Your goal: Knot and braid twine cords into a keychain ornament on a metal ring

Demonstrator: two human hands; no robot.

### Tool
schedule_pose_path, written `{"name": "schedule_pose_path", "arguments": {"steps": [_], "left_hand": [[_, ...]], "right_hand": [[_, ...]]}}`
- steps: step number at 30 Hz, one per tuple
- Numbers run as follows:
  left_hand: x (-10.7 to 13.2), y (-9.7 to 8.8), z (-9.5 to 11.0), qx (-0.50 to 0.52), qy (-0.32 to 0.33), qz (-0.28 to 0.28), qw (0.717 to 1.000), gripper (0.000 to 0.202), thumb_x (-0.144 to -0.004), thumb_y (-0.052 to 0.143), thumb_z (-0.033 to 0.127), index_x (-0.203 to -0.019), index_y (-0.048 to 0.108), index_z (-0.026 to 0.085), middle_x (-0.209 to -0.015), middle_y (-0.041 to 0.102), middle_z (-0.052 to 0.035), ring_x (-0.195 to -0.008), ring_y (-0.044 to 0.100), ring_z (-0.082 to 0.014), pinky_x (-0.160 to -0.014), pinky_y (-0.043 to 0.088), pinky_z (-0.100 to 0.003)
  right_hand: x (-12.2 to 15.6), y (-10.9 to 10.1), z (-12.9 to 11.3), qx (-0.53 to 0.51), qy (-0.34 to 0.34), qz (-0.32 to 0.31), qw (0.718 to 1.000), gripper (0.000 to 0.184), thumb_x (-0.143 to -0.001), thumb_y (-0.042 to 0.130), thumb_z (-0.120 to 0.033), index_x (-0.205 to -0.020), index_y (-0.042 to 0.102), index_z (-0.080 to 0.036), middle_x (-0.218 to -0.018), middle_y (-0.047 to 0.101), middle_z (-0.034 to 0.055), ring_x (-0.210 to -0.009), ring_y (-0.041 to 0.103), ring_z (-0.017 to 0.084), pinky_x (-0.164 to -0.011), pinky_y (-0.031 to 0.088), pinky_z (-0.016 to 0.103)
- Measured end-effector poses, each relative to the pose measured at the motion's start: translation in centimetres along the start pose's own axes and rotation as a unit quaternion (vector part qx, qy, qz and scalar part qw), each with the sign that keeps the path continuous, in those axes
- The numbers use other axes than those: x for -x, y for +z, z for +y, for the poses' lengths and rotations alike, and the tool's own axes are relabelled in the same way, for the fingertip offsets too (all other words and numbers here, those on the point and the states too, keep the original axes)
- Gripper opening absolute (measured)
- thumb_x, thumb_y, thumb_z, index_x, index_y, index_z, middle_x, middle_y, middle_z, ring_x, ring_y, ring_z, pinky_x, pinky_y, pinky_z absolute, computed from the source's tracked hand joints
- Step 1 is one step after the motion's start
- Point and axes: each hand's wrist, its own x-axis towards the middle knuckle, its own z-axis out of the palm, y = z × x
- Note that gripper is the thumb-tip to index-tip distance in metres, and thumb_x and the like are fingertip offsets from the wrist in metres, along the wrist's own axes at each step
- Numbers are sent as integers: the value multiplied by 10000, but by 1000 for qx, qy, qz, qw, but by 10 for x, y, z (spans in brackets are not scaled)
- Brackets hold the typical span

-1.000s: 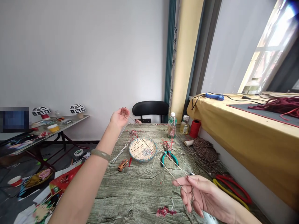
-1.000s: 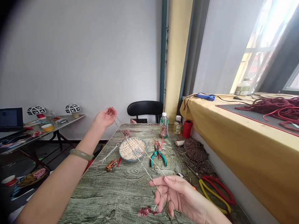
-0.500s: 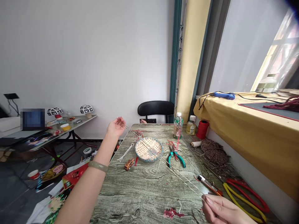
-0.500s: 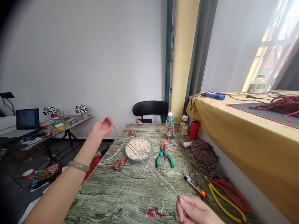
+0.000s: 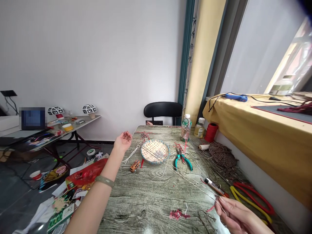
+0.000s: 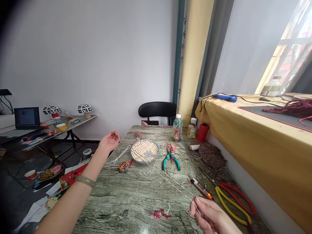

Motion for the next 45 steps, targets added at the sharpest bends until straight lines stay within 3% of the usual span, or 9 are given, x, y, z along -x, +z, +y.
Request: {"name": "schedule_pose_path", "arguments": {"steps": [7,12,20,24,27,30,37,42,45], "left_hand": [[-6,-2,2,10,6,-2,1000,295,-844,494,283,-1107,504,150,-1094,544,-81,-903,564,-189,-750,486,-384],[-2,1,6,10,13,-7,1000,298,-844,495,284,-1109,502,149,-1096,542,-81,-904,564,-189,-749,486,-384],[21,17,4,-7,-18,-80,997,298,-843,495,283,-1110,502,150,-1099,541,-82,-910,563,-192,-755,485,-388],[43,34,5,-22,-32,-148,988,266,-847,491,286,-1069,518,144,-1024,567,-67,-822,578,-160,-687,501,-339],[73,51,-1,-42,-53,-211,975,150,-867,455,234,-869,547,115,-703,539,14,-501,482,-59,-441,415,-184],[111,68,-15,-67,-78,-280,954,278,-875,363,100,-628,489,115,-484,316,65,-340,240,-26,-300,192,-159],[191,98,-26,-70,-53,-415,906,328,-895,328,144,-586,437,135,-516,172,68,-360,163,-26,-329,129,-170],[223,107,-30,-48,-101,-469,876,360,-917,289,169,-595,449,137,-529,176,65,-374,172,-29,-340,148,-160],[226,100,-44,-72,-93,-470,875,316,-901,340,173,-630,497,137,-536,317,50,-434,320,-32,-407,276,-138]], "right_hand": [[11,-2,-2,-34,43,-115,992,294,-811,528,-385,-674,578,-130,-465,324,-68,-393,171,29,-335,104,146],[10,-2,2,-37,65,-126,989,280,-819,527,-348,-631,490,-144,-485,296,-77,-402,146,33,-335,88,140],[1,5,8,203,11,-74,976,412,-791,484,-530,-719,580,-136,-485,376,-64,-403,277,42,-378,215,151],[-3,0,5,378,-69,-6,923,428,-737,565,-511,-987,639,-171,-778,628,62,-633,556,157,-600,431,255],[-7,3,-15,460,-154,46,873,364,-774,535,-469,-966,657,-184,-866,650,91,-764,585,224,-706,447,309],[-5,17,-47,422,-197,28,885,321,-821,483,-437,-911,647,-176,-738,610,54,-637,565,174,-567,450,256],[13,61,-105,291,-287,12,913,235,-816,533,-374,-868,638,-171,-633,554,4,-547,480,105,-481,398,198],[5,90,-104,199,-315,-84,924,331,-839,514,-345,-1154,512,-243,-1099,583,45,-1007,522,164,-822,443,274],[1,102,-99,180,-283,-138,932,376,-826,533,-361,-1177,482,-236,-1135,575,51,-1080,499,174,-933,379,332]]}}
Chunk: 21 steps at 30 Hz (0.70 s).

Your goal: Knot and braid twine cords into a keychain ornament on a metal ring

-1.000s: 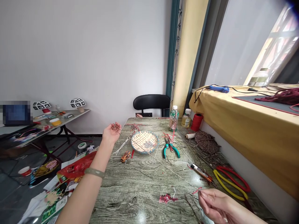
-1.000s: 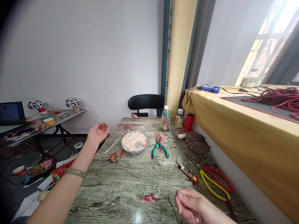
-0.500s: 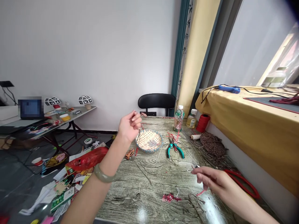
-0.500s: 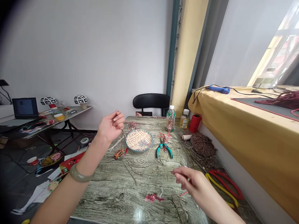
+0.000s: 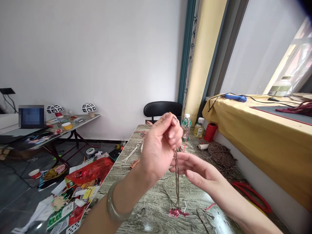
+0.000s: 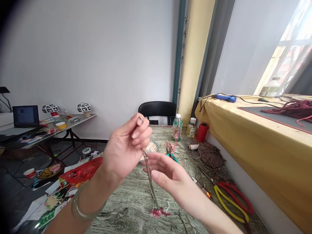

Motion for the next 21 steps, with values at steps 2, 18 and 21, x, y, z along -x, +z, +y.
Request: {"name": "schedule_pose_path", "arguments": {"steps": [2,18,21], "left_hand": [[5,-6,-10,-55,-10,11,998,262,-872,409,176,-645,534,136,-648,475,11,-594,462,-61,-548,386,-165],[43,-7,-29,-175,-97,16,980,244,-813,476,174,-579,541,148,-668,482,-16,-714,429,-124,-726,326,-247],[45,-8,-28,-152,-146,0,978,306,-839,459,236,-560,529,134,-540,398,15,-501,327,-86,-510,261,-233]], "right_hand": [[0,3,-1,29,-7,33,999,338,-814,549,-369,-1117,515,-222,-1079,598,50,-1036,522,179,-913,391,332],[30,3,-25,282,-143,179,932,116,-793,579,-283,-690,565,-232,-600,538,-14,-522,490,120,-474,415,213],[36,-2,-22,282,-152,197,927,76,-797,574,-278,-725,566,-255,-653,578,-11,-555,527,130,-484,429,217]]}}
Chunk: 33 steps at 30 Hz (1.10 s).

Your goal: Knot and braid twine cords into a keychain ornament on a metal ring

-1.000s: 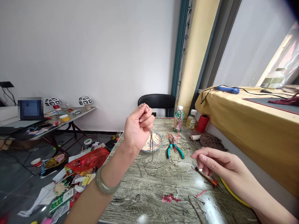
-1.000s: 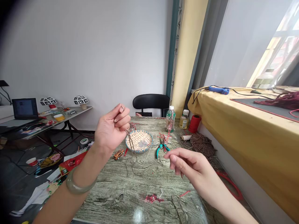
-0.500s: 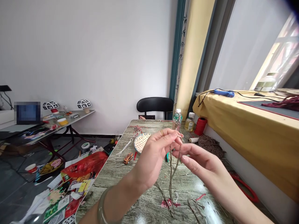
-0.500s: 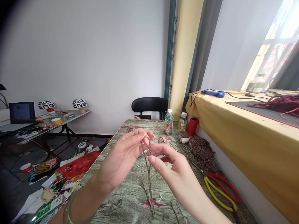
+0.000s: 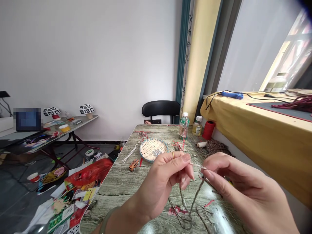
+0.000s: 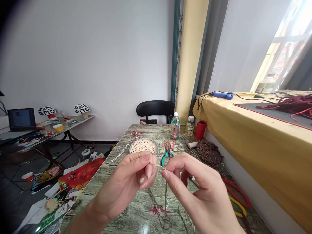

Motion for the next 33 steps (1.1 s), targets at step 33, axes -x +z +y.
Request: {"name": "schedule_pose_path", "arguments": {"steps": [33], "left_hand": [[10,-5,3,-54,-37,14,998,169,-770,541,202,-668,634,105,-478,523,13,-405,322,-23,-406,186,-170]], "right_hand": [[-1,-8,7,-102,94,48,989,88,-784,589,-316,-737,593,-242,-675,588,-35,-551,491,85,-478,426,144]]}}
